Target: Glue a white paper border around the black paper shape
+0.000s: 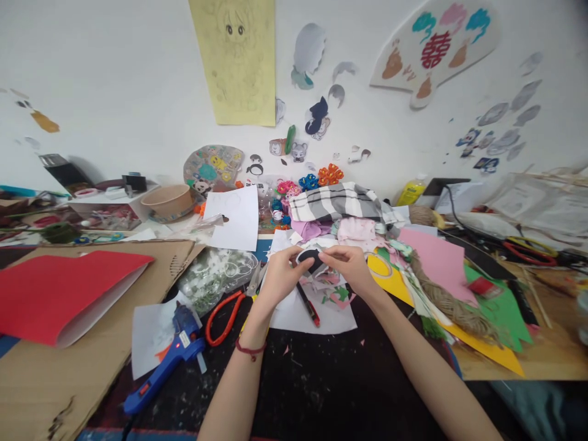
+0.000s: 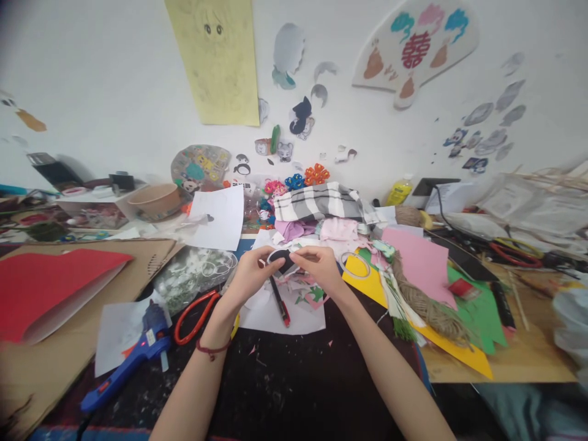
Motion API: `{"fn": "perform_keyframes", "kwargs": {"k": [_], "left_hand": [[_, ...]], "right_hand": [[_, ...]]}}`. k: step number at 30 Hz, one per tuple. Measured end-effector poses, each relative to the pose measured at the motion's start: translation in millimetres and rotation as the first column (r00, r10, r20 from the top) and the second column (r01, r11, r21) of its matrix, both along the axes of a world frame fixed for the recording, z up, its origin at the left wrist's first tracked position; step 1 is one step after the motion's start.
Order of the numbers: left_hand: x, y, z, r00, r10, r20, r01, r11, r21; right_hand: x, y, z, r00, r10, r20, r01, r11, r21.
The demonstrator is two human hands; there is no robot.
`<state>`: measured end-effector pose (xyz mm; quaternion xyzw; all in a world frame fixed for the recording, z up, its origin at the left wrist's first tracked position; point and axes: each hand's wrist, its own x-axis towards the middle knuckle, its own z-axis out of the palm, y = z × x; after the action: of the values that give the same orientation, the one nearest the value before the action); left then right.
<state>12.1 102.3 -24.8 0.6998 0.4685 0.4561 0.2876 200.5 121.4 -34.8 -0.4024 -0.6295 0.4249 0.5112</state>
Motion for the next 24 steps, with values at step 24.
{"fn": "perform_keyframes", "kwargs": {"k": [24], "left_hand": [[2, -19, 5.9, 0.98, -0.055, 0.191, 0.083, 0.987, -0.139]], "right_hand": [[-4, -15, 7.2, 0.989, 0.145, -0.011, -0.146, 0.986, -0.085]]}}
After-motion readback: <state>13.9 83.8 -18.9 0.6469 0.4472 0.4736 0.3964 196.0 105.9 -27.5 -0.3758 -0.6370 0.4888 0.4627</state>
